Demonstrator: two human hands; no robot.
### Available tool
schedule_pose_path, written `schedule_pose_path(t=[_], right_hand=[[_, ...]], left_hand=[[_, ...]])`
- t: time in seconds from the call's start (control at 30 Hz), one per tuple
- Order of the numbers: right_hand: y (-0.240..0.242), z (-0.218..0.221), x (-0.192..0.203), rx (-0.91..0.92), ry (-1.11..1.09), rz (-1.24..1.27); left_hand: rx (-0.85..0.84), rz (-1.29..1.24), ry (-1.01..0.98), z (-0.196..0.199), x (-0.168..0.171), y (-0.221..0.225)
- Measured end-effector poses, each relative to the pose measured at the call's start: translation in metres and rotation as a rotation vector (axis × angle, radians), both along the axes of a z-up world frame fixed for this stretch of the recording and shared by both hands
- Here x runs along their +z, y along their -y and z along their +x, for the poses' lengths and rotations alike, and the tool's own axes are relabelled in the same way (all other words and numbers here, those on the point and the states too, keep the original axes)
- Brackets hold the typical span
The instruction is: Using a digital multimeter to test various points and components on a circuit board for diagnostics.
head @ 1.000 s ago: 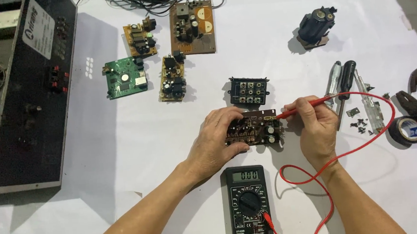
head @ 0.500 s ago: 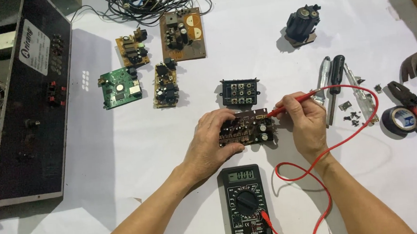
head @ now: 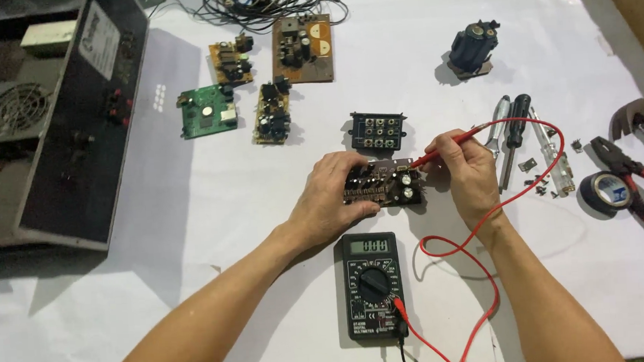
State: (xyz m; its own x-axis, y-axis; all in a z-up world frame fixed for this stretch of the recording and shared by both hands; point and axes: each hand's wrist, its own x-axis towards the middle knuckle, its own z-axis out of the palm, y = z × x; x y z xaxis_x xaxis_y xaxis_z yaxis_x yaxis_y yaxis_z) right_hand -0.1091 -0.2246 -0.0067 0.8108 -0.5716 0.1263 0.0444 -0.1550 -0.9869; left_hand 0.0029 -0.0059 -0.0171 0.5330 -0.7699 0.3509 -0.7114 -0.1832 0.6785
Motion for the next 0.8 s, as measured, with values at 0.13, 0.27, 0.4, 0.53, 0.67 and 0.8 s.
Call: schedule_pose_path(t=[0.13, 0.27, 0.4, 0.53, 0.67, 0.8], right_hand=[[0.0, -0.002, 0.0, 0.056, -0.036, -0.022], [0.01, 0.003, -0.008, 0.137, -0.096, -0.045], [0.004, -0.001, 0.004, 0.103, -0.102, -0.101], [0.001, -0.004, 0.009, 0.068, -0.087, -0.152], [-0.003, -0.004, 0.013, 0.031, -0.078, -0.153], [-0.006, -0.005, 0.016, 0.007, -0.042, -0.17]], left_hand=[[0.023, -0.037, 0.036, 0.0, -0.001, -0.001], [0.01, -0.045, 0.037, 0.001, -0.001, -0.001], [-0.009, -0.023, 0.028, 0.001, 0.003, -0.003], [-0.009, -0.021, 0.009, 0.001, 0.003, -0.003], [0.004, 0.0, 0.021, 0.001, 0.003, -0.003], [-0.005, 0.021, 0.012, 0.001, 0.005, -0.002]])
